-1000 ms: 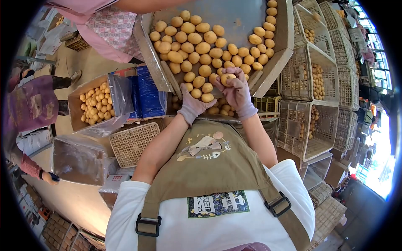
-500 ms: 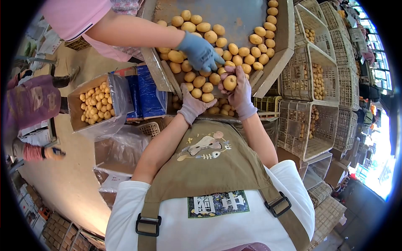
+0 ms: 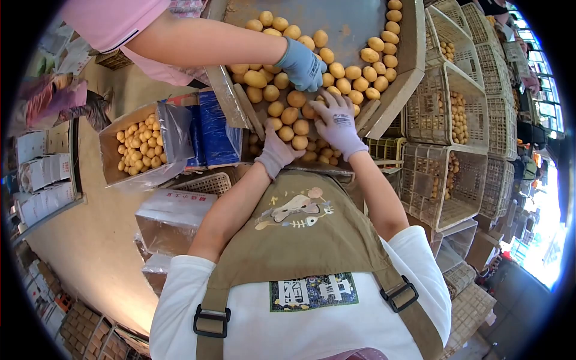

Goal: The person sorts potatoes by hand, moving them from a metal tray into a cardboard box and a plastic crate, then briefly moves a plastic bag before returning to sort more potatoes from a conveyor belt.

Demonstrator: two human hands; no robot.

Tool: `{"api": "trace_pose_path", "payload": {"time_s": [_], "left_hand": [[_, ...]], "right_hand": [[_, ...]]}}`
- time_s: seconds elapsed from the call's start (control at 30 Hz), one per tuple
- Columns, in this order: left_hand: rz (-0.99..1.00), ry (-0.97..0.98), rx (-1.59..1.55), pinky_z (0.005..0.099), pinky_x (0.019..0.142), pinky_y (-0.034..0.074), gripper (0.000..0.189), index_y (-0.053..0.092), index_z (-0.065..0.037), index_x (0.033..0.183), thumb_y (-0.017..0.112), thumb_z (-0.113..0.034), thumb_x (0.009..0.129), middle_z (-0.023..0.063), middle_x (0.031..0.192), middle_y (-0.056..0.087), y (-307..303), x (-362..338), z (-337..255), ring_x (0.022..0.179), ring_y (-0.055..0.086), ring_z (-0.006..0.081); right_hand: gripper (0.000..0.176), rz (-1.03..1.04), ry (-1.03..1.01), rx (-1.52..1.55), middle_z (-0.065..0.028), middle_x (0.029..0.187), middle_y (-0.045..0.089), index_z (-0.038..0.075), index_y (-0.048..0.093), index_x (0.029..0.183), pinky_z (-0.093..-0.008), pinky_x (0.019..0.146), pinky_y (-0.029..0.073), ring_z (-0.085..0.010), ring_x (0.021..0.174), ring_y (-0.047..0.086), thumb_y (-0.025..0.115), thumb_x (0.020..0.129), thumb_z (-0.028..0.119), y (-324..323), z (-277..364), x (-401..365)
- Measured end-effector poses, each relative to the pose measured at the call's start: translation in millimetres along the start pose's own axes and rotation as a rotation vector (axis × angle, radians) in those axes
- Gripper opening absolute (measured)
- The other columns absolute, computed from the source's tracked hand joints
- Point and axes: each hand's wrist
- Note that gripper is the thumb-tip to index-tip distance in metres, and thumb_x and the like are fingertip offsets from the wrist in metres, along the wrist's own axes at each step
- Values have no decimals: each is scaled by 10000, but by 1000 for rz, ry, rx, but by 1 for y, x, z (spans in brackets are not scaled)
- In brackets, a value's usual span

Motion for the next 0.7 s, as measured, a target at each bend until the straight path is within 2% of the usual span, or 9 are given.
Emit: {"api": "trace_pose_path", "payload": {"time_s": [0.13,0.17,0.23,0.3,0.37,0.43,0.47,0.6,0.7], "left_hand": [[-110,64,190,524,1095,358,584,483,-197,1394,617,-504,916,19,1444,495,-10,-7,3,1308,480,226],[-52,117,229,525,1102,346,584,485,-196,1393,617,-506,916,19,1443,496,-22,4,4,1315,472,226],[72,224,307,528,1116,323,585,487,-193,1392,617,-510,917,20,1442,496,-45,32,7,1331,457,228],[-29,241,401,621,1137,232,764,407,-174,1464,582,-641,885,38,1523,400,-50,33,10,1412,367,241],[-144,107,23,660,1138,187,872,347,-173,1508,548,-722,861,43,1562,342,1,3,1,1449,316,249],[-79,104,-77,689,1123,202,954,277,-176,1544,460,-799,845,69,1582,291,7,-2,1,1462,282,292],[-89,74,-147,690,1120,213,943,287,-179,1538,446,-802,849,75,1576,298,6,2,0,1452,292,303],[25,39,-164,683,1108,266,908,328,-169,1502,400,-806,860,102,1496,399,1,6,3,1356,394,326],[9,-7,-58,648,1119,271,807,382,-166,1463,423,-730,887,80,1437,469,-5,9,2,1346,409,297]], "right_hand": [[414,80,201,-95,-144,1430,521,227,658,1283,-547,1125,266,-351,1341,440,624,887,344,-5,-29,-3],[408,211,326,121,-143,1434,524,222,664,1278,-562,1135,248,-351,1364,427,604,905,376,-7,-41,-2],[451,71,451,258,-166,1509,438,252,607,1351,-626,1139,207,-370,1406,374,568,928,404,-1,-52,12],[538,80,491,53,-198,1585,306,309,508,1443,-684,1131,163,-416,1460,272,556,926,450,7,-31,22],[690,418,416,1,-227,1647,119,389,441,1489,-677,1154,56,-468,1514,44,623,842,549,0,12,21],[657,444,178,67,-239,1645,107,371,507,1447,-660,1163,49,-453,1520,39,631,830,557,6,5,0],[561,390,89,39,-251,1605,232,297,615,1355,-616,1165,171,-455,1483,197,659,828,483,5,-3,-9],[391,267,285,242,-212,1454,479,210,698,1222,-520,1104,343,-423,1283,480,674,843,305,9,2,9],[414,-30,-109,78,-163,1458,478,283,675,1232,-578,1133,260,-376,1353,418,663,819,318,16,35,24]]}}
Point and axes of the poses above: each hand's wrist, its own x-axis towards the middle knuckle, its own y-axis out of the palm, z = x × y
